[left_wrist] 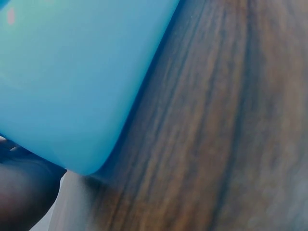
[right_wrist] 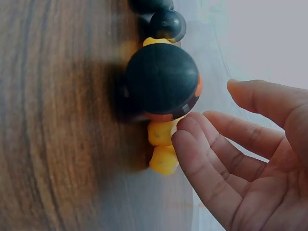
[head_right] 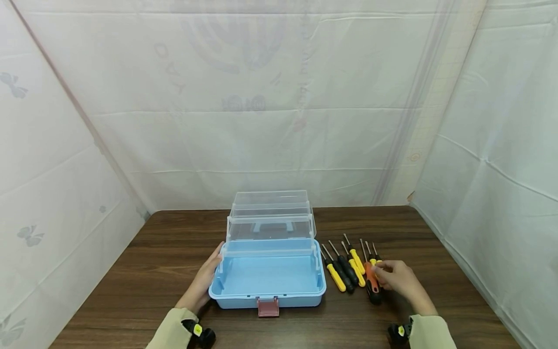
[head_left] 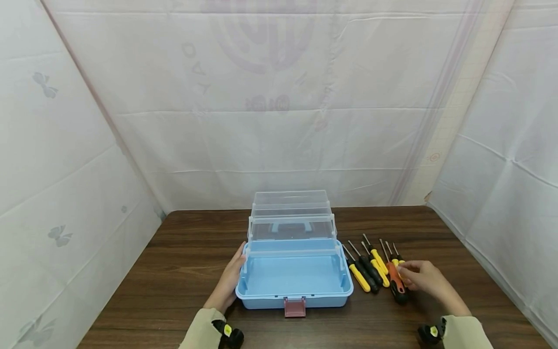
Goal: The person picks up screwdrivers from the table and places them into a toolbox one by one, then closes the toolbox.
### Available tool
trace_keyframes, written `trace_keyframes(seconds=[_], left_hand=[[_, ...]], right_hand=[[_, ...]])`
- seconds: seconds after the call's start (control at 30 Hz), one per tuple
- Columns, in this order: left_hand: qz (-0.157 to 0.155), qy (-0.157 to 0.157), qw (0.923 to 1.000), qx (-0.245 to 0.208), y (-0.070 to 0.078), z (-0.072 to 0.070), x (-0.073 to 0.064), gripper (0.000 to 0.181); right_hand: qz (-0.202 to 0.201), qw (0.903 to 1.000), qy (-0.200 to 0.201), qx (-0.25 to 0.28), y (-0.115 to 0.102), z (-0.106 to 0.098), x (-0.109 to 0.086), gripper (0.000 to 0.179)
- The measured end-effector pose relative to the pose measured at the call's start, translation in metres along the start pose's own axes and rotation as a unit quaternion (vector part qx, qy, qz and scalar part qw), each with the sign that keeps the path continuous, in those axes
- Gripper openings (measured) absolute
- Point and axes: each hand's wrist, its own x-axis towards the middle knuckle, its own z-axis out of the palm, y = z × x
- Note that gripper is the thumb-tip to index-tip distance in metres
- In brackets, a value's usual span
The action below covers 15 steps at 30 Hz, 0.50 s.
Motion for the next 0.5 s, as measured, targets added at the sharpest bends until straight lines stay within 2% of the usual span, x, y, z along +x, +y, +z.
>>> trace_keyframes(seconds=[0.27, 0.5], left_hand=[[-0.004, 0.000, 1.0000, 0.001, 0.0002, 0.0000, -0.0005, 0.053], [-0.004, 0.000, 1.0000, -0.001, 0.0000, 0.0000, 0.0004, 0.053]], right_hand=[[0.000, 0.9999, -0.008, -0.014, -0.0013, 0.0021, -0.0017, 0.055], [0.000, 0.9994, 0.000, -0.034, -0.0050, 0.0039, -0.0038, 0.054]])
